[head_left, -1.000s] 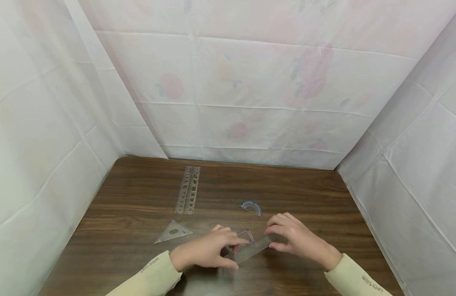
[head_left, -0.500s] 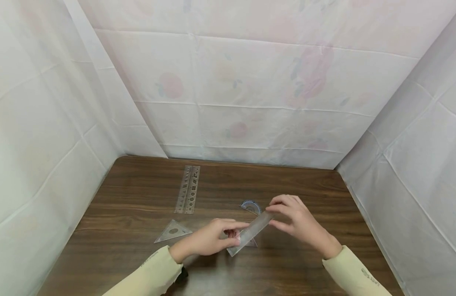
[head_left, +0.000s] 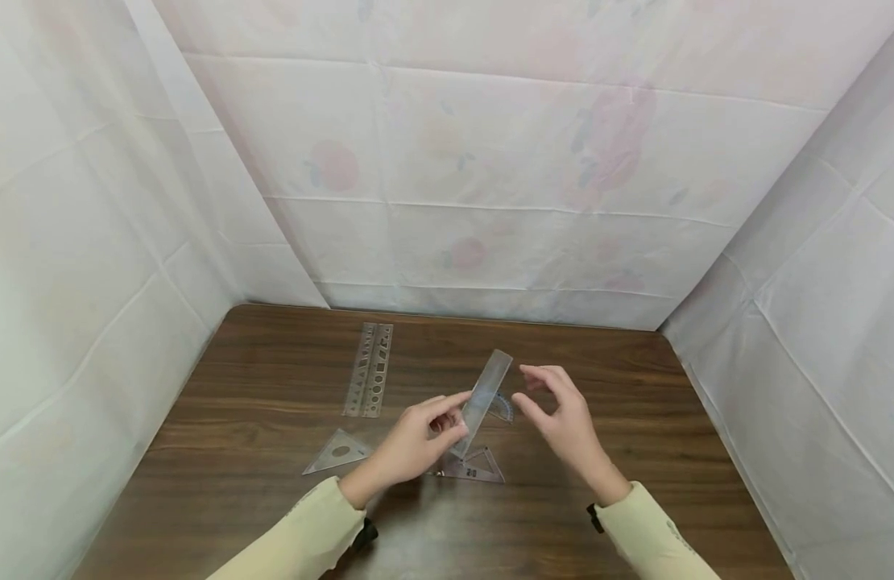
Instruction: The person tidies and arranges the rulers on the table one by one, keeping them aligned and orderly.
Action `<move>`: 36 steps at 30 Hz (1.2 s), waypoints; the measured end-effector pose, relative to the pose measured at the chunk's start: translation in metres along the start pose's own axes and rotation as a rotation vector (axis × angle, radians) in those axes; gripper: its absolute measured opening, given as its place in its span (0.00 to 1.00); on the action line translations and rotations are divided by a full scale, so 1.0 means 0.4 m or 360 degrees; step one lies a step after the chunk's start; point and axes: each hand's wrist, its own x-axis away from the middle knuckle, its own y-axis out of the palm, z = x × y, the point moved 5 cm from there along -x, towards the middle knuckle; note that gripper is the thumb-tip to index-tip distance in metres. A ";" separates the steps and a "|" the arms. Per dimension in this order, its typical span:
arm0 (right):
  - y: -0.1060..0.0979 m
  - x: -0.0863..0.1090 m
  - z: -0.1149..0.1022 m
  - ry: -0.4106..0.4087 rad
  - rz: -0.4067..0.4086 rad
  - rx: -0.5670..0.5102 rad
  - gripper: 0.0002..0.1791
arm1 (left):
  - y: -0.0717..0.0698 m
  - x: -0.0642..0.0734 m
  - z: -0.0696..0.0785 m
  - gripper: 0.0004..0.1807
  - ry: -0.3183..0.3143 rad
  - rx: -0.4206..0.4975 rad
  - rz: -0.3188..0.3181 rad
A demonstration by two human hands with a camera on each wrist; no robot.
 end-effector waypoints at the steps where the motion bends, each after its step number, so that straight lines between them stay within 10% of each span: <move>1: 0.011 -0.002 -0.002 0.0028 -0.0005 -0.0049 0.25 | -0.002 -0.002 -0.002 0.28 -0.0004 0.0000 0.0038; 22: 0.182 -0.062 -0.051 0.0327 -0.0286 -0.0361 0.28 | -0.031 -0.024 -0.049 0.28 -0.0096 -0.0070 0.0369; 36: 0.257 -0.110 -0.026 0.0335 -0.0396 -0.0428 0.28 | -0.093 -0.038 -0.106 0.30 -0.0108 -0.0241 0.0180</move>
